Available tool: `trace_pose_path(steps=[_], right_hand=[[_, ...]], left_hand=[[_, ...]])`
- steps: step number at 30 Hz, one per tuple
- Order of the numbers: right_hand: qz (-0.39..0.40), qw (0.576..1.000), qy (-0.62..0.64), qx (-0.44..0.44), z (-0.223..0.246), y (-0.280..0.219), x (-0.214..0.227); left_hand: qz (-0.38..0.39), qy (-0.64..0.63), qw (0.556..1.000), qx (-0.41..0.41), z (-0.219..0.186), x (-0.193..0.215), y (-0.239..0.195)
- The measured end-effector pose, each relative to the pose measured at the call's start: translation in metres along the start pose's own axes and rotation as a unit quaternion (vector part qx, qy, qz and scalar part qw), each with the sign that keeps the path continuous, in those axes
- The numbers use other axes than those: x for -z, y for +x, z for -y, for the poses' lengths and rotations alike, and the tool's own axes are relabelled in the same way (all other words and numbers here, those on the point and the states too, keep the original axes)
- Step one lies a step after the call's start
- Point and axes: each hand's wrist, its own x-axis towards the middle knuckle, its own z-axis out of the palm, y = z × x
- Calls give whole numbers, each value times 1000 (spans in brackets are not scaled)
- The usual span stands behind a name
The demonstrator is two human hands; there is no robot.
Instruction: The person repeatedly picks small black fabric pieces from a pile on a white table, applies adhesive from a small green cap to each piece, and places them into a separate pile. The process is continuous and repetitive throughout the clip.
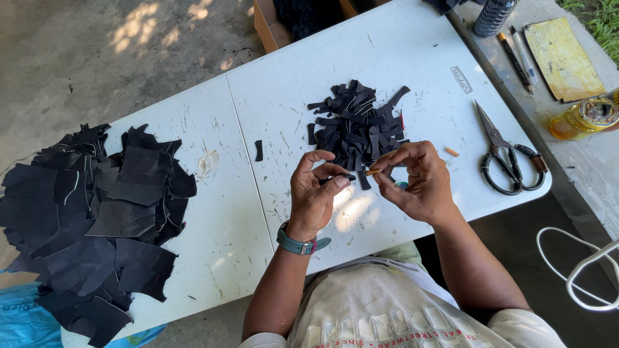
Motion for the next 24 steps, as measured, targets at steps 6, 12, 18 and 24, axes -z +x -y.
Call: trace_pose_path(steps=[6,12,18,24], right_hand=[[68,988,-115,73,13,16,-6],[95,972,-190,99,25,23,-7],[94,960,-231,128,31,25,-5],[83,956,-243,139,32,21,-5]], left_hand=[[26,135,990,-40,-8,-1,0],[30,159,986,-42,-10,-2,0],[38,35,999,-15,-1,4,2],[51,-37,998,2,6,8,3]])
